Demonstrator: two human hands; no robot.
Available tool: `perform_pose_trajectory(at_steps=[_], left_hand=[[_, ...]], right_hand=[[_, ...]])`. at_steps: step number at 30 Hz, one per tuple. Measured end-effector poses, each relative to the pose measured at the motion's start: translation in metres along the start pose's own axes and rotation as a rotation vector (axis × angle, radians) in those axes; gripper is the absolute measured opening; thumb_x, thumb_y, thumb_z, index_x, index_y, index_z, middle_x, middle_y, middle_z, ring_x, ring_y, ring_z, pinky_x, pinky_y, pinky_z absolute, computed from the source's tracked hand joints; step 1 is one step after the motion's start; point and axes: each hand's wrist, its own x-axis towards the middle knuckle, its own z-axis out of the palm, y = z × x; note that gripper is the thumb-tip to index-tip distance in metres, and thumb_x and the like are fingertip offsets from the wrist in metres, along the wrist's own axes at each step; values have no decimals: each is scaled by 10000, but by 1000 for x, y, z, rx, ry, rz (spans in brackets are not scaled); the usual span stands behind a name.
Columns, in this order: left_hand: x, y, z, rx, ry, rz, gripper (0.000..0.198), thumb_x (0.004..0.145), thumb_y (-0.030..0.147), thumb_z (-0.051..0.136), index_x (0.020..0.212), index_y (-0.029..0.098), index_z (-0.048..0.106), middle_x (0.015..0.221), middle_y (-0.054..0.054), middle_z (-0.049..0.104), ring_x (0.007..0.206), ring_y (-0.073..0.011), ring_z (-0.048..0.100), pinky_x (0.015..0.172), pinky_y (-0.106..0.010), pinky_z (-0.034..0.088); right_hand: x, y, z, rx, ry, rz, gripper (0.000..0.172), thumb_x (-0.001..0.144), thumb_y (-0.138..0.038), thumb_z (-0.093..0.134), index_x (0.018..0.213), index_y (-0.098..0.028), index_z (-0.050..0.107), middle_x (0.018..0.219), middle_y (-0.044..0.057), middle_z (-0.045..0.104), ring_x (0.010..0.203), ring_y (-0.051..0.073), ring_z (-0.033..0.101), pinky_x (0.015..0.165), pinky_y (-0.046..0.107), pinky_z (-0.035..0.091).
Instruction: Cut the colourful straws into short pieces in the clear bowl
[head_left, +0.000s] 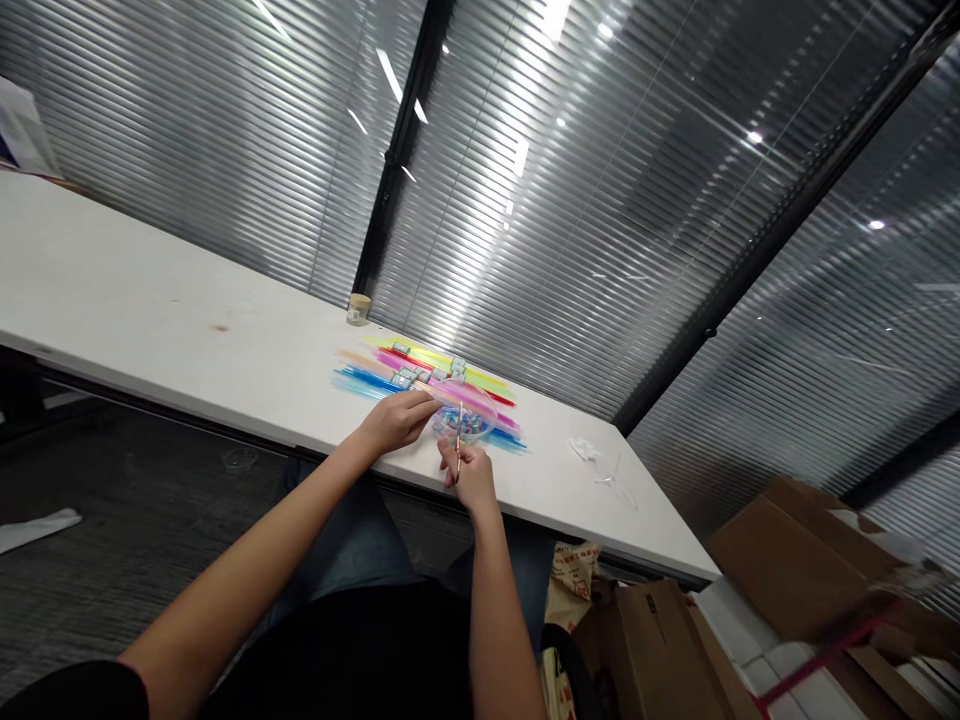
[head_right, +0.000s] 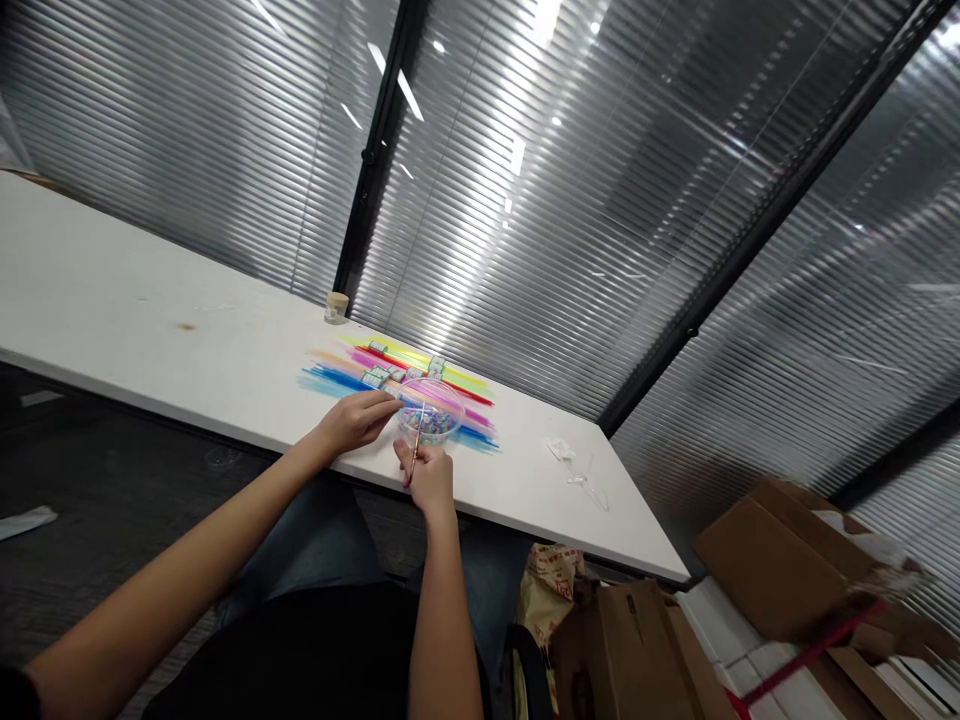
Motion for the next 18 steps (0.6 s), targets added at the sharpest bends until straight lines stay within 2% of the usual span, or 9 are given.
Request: perform_pose_trajectory(at_steps=[11, 18], left_hand=[[-2, -1, 1, 1, -33, -17, 275, 877, 92, 420, 1088, 147, 588, 902, -78, 664, 808, -155, 630, 671, -246, 496], [-3, -2, 3, 3, -9, -35, 273, 872, 92, 434, 1095, 144, 582, 874, -70, 660, 780, -153, 627, 657, -243, 495]], right_hand=[[2, 2, 1, -31, 4, 30, 514, 801, -627, 528, 524, -194, 549, 397, -30, 476, 414, 120, 462, 484, 228, 363], [2, 0, 0, -25, -1, 46, 486, 810, -597, 535, 534, -197, 540, 394, -31, 477, 416, 124, 470, 479, 227, 361]])
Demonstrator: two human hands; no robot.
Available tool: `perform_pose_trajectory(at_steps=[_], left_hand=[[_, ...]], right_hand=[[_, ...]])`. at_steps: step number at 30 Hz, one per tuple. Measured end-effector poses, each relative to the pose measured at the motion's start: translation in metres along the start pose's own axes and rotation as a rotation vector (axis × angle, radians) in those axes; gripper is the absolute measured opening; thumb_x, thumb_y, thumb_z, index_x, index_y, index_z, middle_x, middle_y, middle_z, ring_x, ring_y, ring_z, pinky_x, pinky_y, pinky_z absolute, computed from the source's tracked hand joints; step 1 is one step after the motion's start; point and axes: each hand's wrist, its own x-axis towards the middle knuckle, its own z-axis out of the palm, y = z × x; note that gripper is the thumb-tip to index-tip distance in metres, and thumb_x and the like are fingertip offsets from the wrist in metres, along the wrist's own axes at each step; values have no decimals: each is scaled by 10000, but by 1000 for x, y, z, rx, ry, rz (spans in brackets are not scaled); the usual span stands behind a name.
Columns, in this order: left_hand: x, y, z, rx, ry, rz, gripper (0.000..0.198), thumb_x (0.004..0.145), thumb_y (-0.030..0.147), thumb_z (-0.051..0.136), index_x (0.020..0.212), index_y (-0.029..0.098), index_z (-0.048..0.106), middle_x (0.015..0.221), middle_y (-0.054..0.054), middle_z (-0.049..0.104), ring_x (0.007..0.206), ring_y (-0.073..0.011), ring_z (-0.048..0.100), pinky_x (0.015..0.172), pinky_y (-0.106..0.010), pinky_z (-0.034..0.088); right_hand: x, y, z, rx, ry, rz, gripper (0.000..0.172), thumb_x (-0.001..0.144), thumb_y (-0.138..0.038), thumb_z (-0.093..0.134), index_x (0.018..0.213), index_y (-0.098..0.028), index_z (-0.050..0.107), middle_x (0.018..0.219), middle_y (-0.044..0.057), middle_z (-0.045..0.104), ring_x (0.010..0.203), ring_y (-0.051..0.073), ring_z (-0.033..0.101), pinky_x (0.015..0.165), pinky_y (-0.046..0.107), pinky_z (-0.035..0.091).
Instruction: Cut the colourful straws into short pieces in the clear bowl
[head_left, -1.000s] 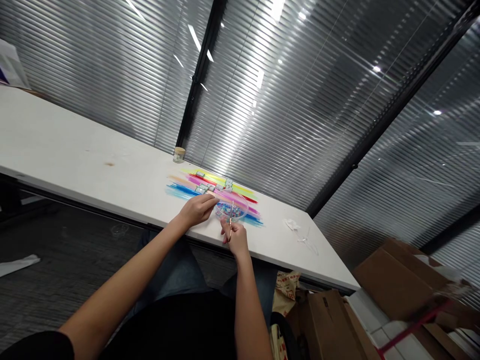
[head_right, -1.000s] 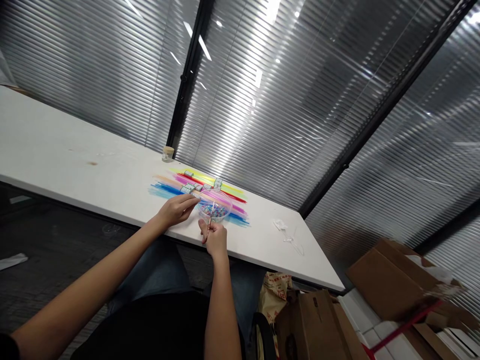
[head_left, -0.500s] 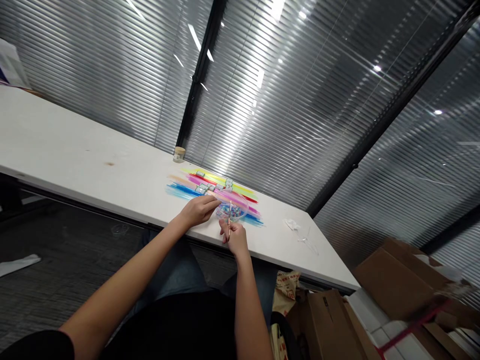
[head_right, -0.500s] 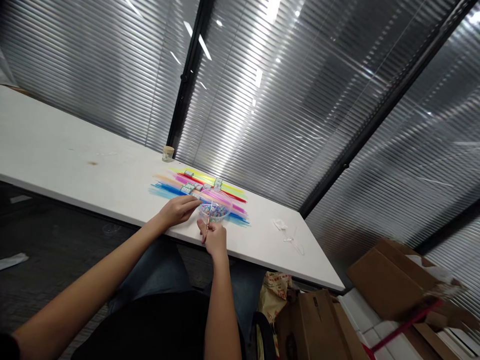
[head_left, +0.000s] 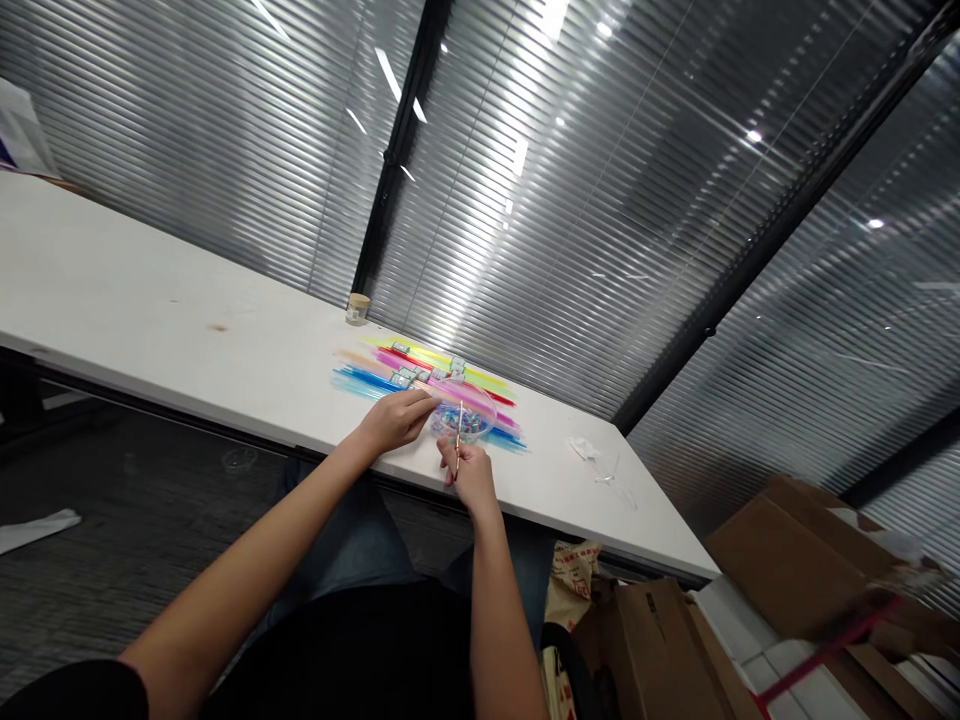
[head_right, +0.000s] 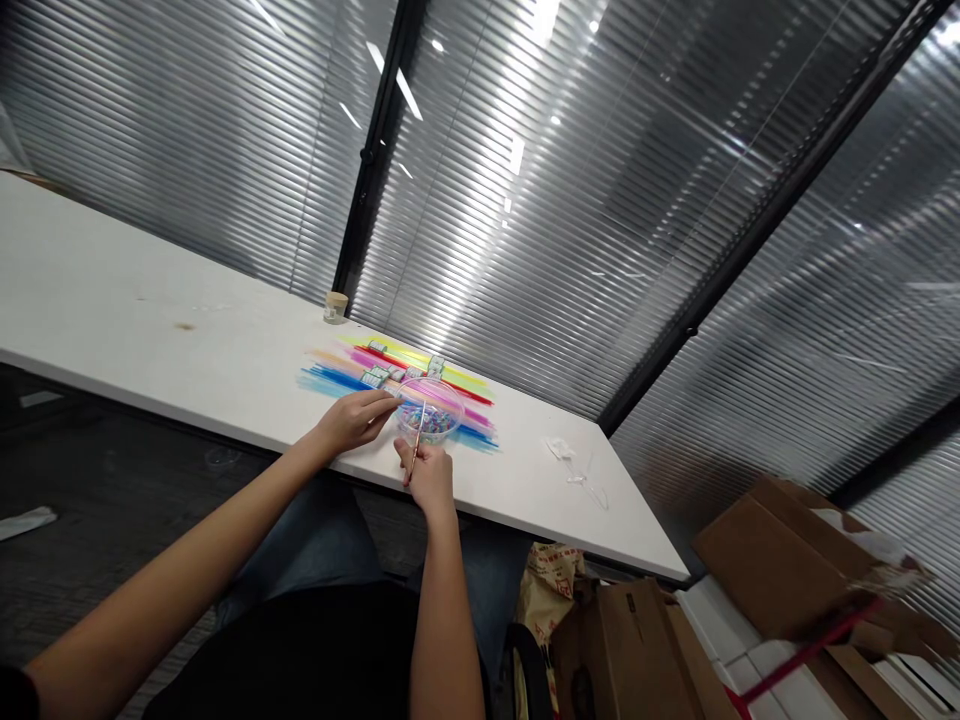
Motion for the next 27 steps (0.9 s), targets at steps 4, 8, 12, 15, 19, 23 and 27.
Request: perform_pose_trajectory(at_steps=[4, 8, 12, 15, 19, 23, 27], left_hand=[[-1, -1, 0, 4, -3, 0, 266, 875, 99, 433, 1089, 145, 584, 862, -68, 658, 773, -152, 625, 649, -242, 492], [-1, -1, 0, 24, -12, -20, 245, 887, 110, 429, 1071, 148, 587, 848, -63, 656, 758, -147, 623, 643, -237, 489], [0, 0, -1, 33, -4, -24, 255, 890, 109, 425, 1090, 147, 579, 841, -64, 654, 750, -144, 619, 635, -236, 486], [0, 1, -1, 27, 3, -17, 267, 886, 109, 426, 1102, 149, 577, 832, -62, 652, 735, -143, 615, 624, -236, 483], [-1, 0, 0, 7, -18, -19, 279, 882, 109, 415, 1097, 164, 584, 816, -52, 644, 727, -136, 612, 628, -229, 479], [-1, -1, 0, -28, -32, -20, 293, 874, 97, 407, 1096, 162, 587, 813, -52, 637, 727, -136, 606, 623, -227, 471], [-1, 0, -2, -47, -47, -18, 306, 862, 82, 401, 1090, 157, 591, 799, -48, 624, 720, -138, 597, 613, -224, 463]], right_hand=[[-1, -1, -1, -8, 1, 0, 480, 813, -585, 537, 530, -198, 533, 393, -30, 476, 415, 126, 473, 483, 229, 364], [0, 0, 0, -11, 18, -3, 472, 818, -575, 536, 534, -198, 538, 385, -32, 470, 402, 124, 462, 474, 229, 359], [1, 3, 1, 20, 47, -14, 493, 823, -588, 522, 521, -198, 535, 379, -34, 464, 391, 118, 446, 468, 227, 357], [1, 4, 1, 47, 52, -16, 508, 824, -601, 514, 517, -197, 534, 376, -36, 460, 387, 113, 433, 470, 224, 358], [0, 3, 1, 49, 25, -34, 509, 811, -606, 531, 511, -195, 529, 376, -38, 456, 392, 110, 427, 470, 222, 352], [-2, 1, 0, 39, 11, -33, 518, 808, -613, 530, 504, -193, 523, 374, -42, 448, 397, 108, 426, 478, 222, 353], [-3, 0, 0, 3, 12, -35, 531, 812, -609, 525, 482, -194, 512, 368, -42, 440, 398, 109, 429, 485, 224, 357]])
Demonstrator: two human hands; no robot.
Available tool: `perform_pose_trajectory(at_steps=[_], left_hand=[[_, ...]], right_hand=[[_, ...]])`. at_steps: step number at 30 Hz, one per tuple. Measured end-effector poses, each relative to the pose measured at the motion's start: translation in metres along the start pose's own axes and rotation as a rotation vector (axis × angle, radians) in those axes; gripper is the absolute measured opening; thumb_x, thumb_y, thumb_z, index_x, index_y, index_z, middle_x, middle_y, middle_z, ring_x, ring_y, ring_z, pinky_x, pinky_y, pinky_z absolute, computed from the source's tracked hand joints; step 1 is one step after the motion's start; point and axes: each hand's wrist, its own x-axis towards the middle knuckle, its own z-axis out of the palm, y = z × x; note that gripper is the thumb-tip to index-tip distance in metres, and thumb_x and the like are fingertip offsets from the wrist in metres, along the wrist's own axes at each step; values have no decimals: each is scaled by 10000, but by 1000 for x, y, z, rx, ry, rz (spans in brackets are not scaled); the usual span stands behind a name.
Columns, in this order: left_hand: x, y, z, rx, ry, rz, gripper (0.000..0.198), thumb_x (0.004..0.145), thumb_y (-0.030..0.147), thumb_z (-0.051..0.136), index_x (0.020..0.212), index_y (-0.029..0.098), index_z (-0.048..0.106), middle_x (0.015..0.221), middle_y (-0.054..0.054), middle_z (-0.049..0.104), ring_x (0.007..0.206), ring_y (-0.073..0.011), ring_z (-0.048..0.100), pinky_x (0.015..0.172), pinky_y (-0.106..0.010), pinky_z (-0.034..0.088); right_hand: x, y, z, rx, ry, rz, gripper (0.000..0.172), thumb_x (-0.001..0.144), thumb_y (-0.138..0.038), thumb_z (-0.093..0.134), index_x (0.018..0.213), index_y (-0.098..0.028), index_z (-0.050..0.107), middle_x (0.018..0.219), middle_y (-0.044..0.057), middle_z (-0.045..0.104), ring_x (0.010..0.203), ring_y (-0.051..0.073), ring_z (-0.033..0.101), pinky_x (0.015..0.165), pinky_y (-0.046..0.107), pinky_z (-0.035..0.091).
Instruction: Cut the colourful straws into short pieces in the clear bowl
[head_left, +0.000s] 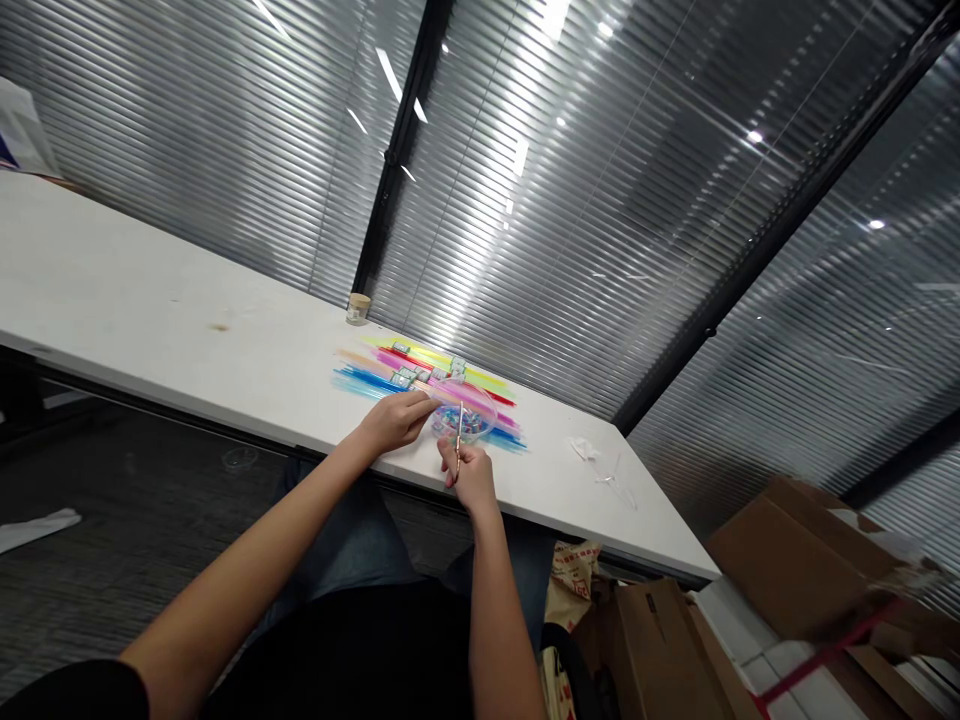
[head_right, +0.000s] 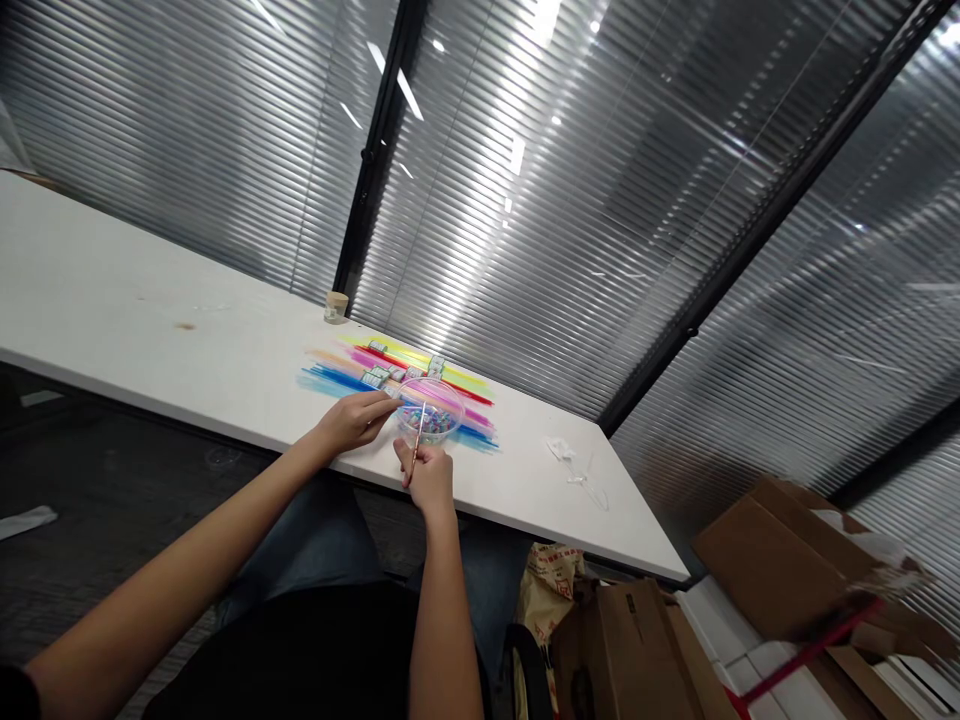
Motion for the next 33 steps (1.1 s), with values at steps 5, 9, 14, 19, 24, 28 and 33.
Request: perform_pose_trajectory(at_steps=[5, 9, 14, 19, 24, 28, 33], left_hand=[[0, 0, 0, 30, 15, 13, 290, 851, 74, 396, 1052, 146, 591, 758, -43, 597, 681, -145, 573, 582, -233, 447], [0, 0, -1, 70, 19, 30, 276, 838, 69, 395, 1014, 156, 589, 718, -29, 567, 647, -142, 547, 561, -233, 430], [1, 1, 0, 68, 18, 26, 265, 851, 73, 402, 1032, 151, 579, 738, -31, 574, 666, -142, 559, 578, -229, 432], [0, 1, 1, 45, 3, -2, 263, 875, 95, 401, 1064, 159, 572, 774, -36, 596, 690, -137, 574, 596, -223, 437], [1, 2, 0, 37, 7, -7, 237, 886, 101, 399, 1037, 152, 575, 751, -33, 595, 669, -134, 571, 580, -221, 430], [1, 2, 0, 29, 0, -21, 244, 888, 107, 395, 1036, 158, 583, 752, -34, 597, 670, -132, 576, 583, -218, 435], [1, 1, 0, 12, 2, -41, 249, 887, 117, 399, 1033, 159, 596, 756, -39, 601, 669, -135, 576, 579, -219, 441]], right_hand=[[0, 1, 3, -98, 32, -20, 513, 812, -584, 537, 462, -211, 504, 382, -31, 465, 421, 130, 465, 480, 233, 350], [-1, -1, 5, -224, 78, -62, 508, 827, -577, 523, 462, -226, 499, 416, -15, 497, 452, 146, 477, 498, 248, 356], [0, -1, 3, -197, 91, -66, 514, 822, -580, 532, 455, -225, 479, 402, -21, 469, 448, 142, 460, 509, 251, 364], [2, 2, 0, -11, 40, -15, 547, 841, -604, 483, 462, -209, 488, 378, -30, 450, 409, 125, 452, 498, 240, 373], [0, 0, -1, 10, -2, -37, 527, 827, -590, 518, 467, -206, 493, 381, -34, 447, 410, 121, 444, 492, 235, 366], [0, -1, -1, 25, 7, -23, 526, 823, -594, 520, 468, -206, 495, 376, -35, 442, 406, 122, 442, 484, 236, 362], [0, 0, -1, 15, -17, -35, 523, 815, -601, 524, 478, -201, 506, 381, -37, 447, 410, 115, 437, 486, 230, 358]])
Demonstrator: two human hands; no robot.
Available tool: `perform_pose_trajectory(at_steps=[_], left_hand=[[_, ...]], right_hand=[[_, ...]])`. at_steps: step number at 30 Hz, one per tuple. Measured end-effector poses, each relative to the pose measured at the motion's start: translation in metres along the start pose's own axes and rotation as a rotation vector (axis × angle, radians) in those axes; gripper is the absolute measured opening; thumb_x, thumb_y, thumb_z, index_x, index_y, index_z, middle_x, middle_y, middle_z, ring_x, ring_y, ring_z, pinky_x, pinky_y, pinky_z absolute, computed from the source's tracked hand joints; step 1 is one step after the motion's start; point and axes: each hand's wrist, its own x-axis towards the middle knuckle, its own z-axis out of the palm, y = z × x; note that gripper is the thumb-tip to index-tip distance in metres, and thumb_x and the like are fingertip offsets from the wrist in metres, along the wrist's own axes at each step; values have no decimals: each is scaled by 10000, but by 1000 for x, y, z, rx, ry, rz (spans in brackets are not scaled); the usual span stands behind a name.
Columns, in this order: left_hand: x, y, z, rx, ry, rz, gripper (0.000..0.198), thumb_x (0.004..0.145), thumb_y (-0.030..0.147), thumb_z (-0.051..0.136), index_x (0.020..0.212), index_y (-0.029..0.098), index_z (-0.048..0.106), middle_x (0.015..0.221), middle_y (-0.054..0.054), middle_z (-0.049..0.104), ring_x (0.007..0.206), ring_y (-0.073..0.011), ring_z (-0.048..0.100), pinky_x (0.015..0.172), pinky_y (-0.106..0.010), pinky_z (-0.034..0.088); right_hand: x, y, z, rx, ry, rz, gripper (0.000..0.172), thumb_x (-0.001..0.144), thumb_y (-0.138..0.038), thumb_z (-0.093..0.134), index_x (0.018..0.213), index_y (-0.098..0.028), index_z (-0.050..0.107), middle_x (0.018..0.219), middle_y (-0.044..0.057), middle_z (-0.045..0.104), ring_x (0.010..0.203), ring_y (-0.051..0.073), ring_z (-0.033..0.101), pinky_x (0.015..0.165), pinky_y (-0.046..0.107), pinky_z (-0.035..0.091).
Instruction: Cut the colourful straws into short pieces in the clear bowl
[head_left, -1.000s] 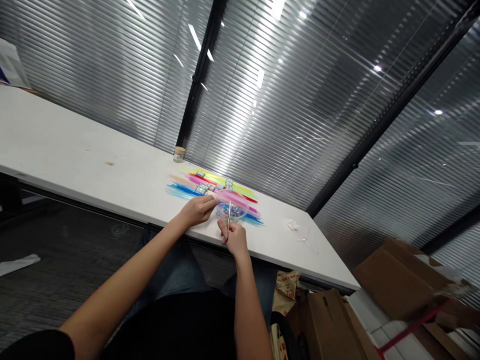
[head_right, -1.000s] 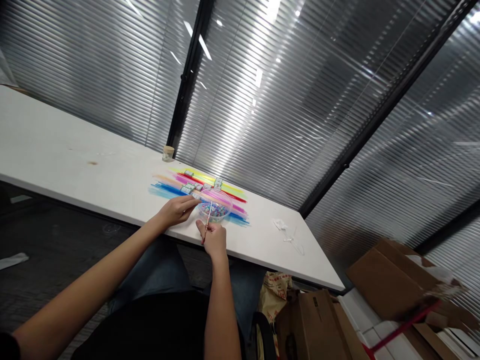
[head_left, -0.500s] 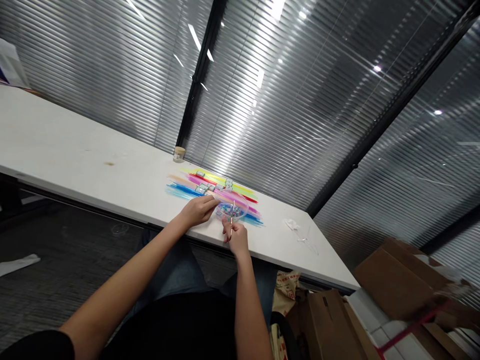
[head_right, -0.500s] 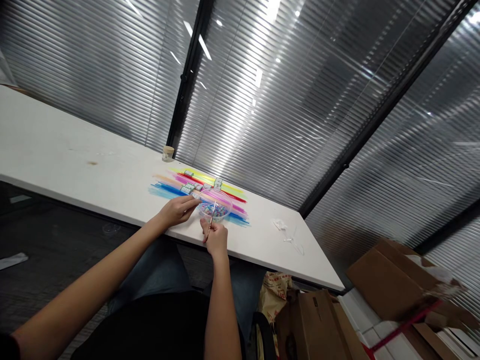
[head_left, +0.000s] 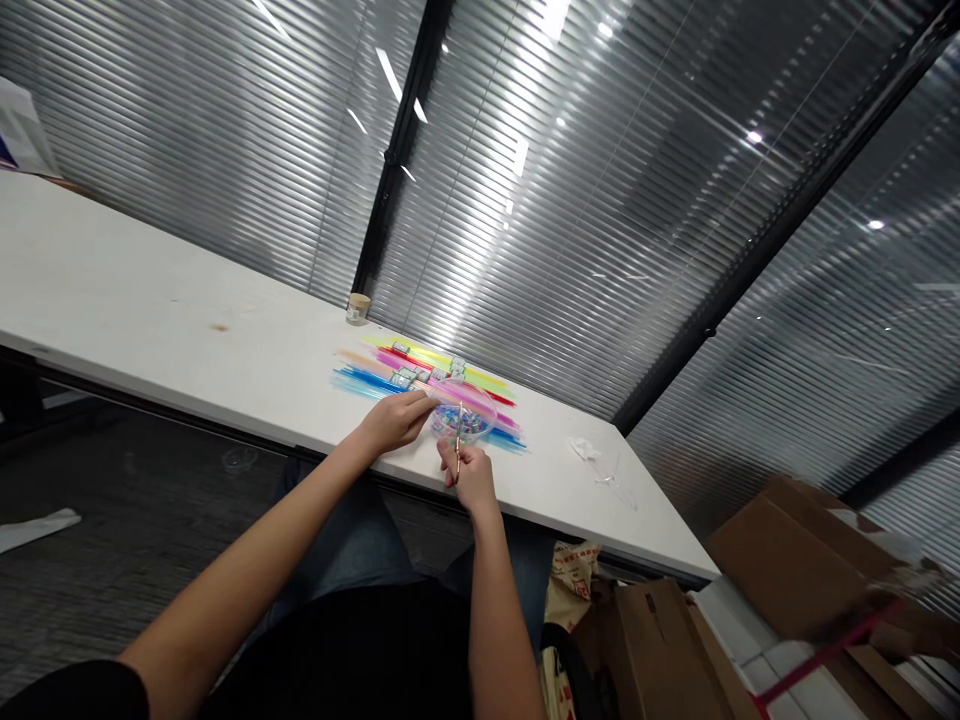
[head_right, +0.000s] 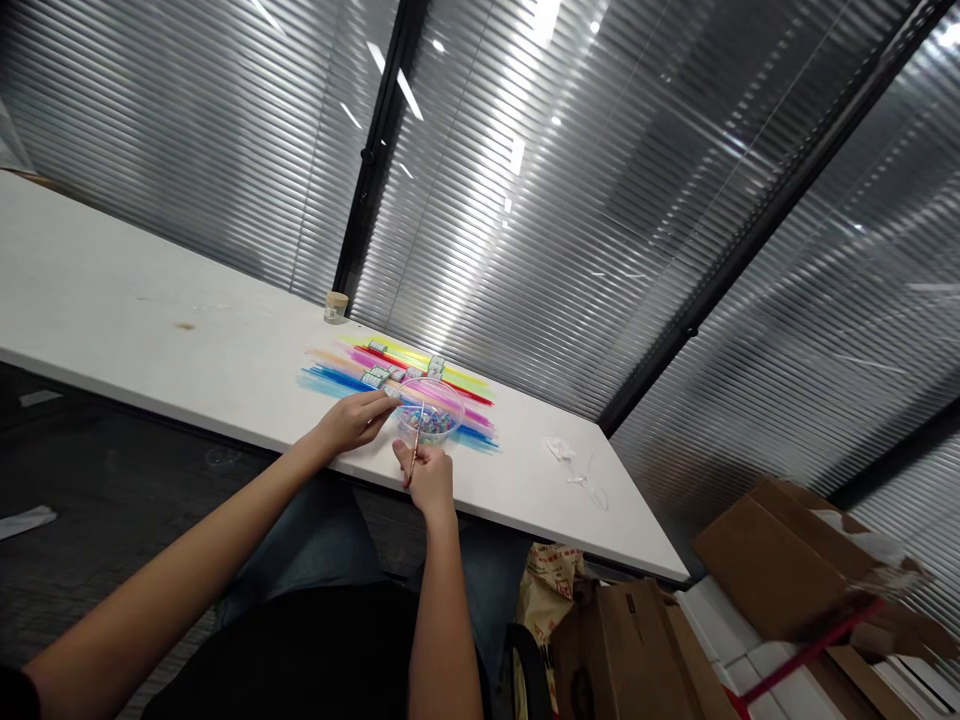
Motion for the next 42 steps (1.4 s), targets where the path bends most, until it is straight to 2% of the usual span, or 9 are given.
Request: perform_pose_trajectory(at_steps=[7, 12, 20, 25, 42], left_hand=[[-1, 0, 1, 21, 12, -19, 220, 901, 134, 408, 1006, 160, 600, 761, -39, 610, 658, -131, 577, 576, -215, 437], [0, 0, 0, -7, -25, -23, 232, 898, 132, 407, 1020, 162, 601, 764, -39, 613, 677, -134, 588, 587, -216, 446], [-1, 0, 0, 13, -25, -25, 235, 907, 141, 400, 1035, 159, 596, 778, -45, 619, 686, -135, 595, 605, -222, 462], [-1, 0, 0, 17, -13, 9, 227, 909, 132, 400, 1040, 152, 585, 778, -46, 618, 694, -141, 598, 597, -224, 451], [-1, -1, 1, 21, -28, 90, 272, 902, 125, 424, 1119, 153, 585, 822, -48, 639, 747, -144, 613, 631, -230, 459]], right_hand=[[-1, 0, -2, 53, -50, -4, 531, 820, -623, 496, 523, -183, 525, 389, -38, 446, 392, 100, 421, 478, 220, 352], [0, 2, -2, 60, -72, 8, 536, 815, -641, 486, 545, -181, 541, 397, -37, 462, 372, 91, 404, 454, 213, 341], [1, 4, 0, 43, -9, 51, 521, 811, -634, 493, 546, -189, 544, 402, -33, 475, 385, 104, 431, 461, 219, 359], [1, 3, -1, 40, -54, 24, 513, 801, -623, 522, 542, -181, 557, 391, -41, 460, 393, 100, 429, 482, 217, 359], [1, 0, -1, 3, -44, 45, 517, 812, -619, 522, 536, -183, 556, 382, -39, 461, 404, 102, 445, 494, 214, 363]])
